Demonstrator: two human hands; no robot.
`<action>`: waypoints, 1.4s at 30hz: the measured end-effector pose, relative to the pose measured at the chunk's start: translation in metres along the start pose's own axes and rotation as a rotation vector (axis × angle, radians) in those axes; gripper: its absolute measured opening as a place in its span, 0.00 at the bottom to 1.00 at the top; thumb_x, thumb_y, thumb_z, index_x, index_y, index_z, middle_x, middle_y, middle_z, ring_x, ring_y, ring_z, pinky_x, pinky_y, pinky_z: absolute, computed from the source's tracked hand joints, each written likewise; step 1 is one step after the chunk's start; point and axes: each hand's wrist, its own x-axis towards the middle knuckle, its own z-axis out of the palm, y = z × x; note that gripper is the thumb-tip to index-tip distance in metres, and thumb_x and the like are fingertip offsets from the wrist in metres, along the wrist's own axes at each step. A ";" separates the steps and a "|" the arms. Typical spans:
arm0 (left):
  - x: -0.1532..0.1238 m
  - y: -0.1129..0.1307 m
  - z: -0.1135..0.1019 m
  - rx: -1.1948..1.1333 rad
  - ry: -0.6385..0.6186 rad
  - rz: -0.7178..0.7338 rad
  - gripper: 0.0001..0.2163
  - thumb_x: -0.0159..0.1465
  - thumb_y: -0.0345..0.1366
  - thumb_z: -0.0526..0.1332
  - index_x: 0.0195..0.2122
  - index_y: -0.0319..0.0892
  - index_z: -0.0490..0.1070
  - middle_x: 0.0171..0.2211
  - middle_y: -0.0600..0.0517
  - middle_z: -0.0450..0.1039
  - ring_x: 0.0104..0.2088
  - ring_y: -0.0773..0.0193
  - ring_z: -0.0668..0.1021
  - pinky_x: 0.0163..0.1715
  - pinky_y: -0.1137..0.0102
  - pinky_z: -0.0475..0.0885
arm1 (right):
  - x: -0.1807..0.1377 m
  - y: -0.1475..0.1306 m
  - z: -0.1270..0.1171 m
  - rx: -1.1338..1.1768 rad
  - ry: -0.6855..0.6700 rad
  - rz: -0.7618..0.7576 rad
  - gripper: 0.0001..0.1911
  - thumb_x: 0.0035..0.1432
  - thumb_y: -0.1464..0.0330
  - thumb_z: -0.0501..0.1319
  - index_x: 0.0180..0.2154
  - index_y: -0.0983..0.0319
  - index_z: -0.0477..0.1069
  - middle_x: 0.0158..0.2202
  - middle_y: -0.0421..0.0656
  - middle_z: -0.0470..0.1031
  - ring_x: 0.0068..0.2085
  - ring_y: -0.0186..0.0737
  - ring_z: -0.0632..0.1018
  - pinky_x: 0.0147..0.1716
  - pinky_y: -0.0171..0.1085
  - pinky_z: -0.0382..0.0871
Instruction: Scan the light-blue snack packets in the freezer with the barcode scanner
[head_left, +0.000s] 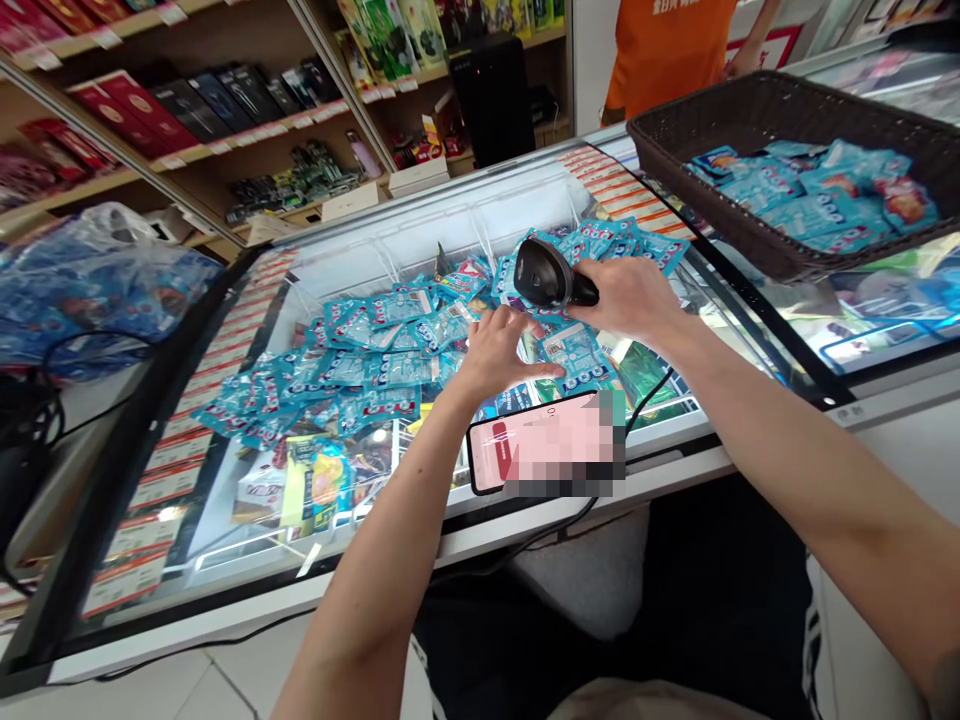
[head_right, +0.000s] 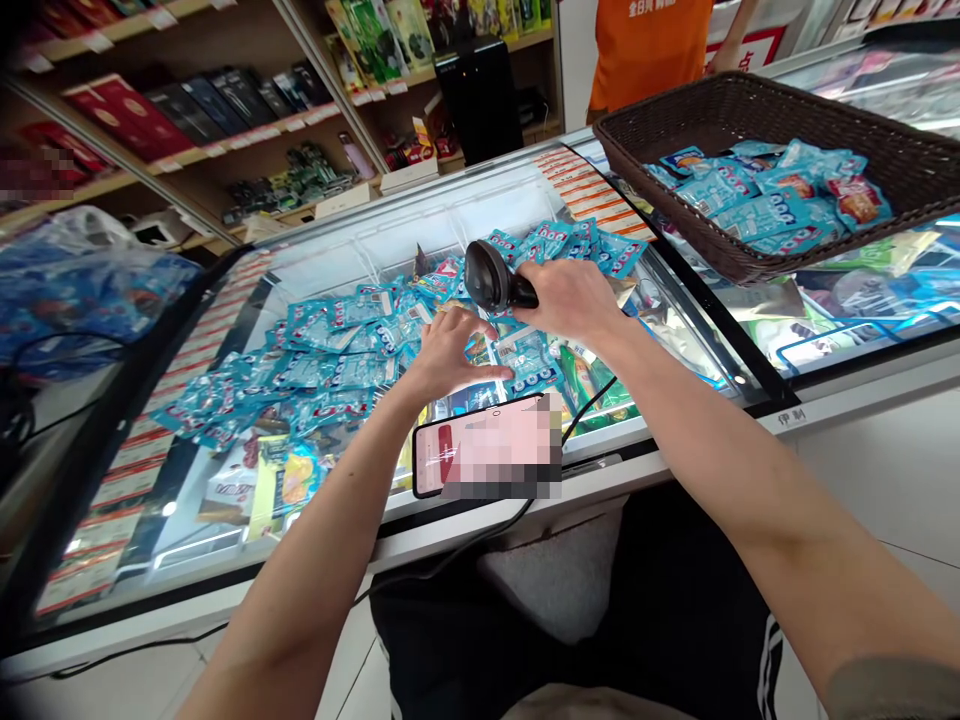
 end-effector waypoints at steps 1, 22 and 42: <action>0.001 -0.001 0.001 -0.011 -0.007 -0.016 0.28 0.48 0.61 0.67 0.43 0.47 0.72 0.48 0.46 0.67 0.54 0.46 0.68 0.53 0.51 0.62 | 0.000 0.000 0.000 0.003 0.005 -0.006 0.20 0.55 0.54 0.59 0.43 0.61 0.74 0.32 0.45 0.79 0.34 0.46 0.77 0.32 0.39 0.58; -0.014 -0.065 -0.025 -0.200 0.531 -0.145 0.12 0.66 0.37 0.52 0.42 0.43 0.73 0.39 0.49 0.76 0.40 0.64 0.76 0.45 0.67 0.70 | -0.003 -0.007 0.004 -0.006 0.002 -0.123 0.19 0.53 0.57 0.59 0.44 0.59 0.75 0.32 0.42 0.79 0.32 0.42 0.75 0.29 0.37 0.56; -0.017 -0.077 -0.028 -0.339 0.534 -0.276 0.15 0.56 0.43 0.64 0.45 0.46 0.74 0.30 0.55 0.71 0.21 0.73 0.63 0.21 0.74 0.59 | -0.010 -0.013 0.000 0.037 -0.007 -0.276 0.18 0.55 0.58 0.58 0.45 0.58 0.75 0.36 0.43 0.80 0.33 0.42 0.77 0.29 0.37 0.56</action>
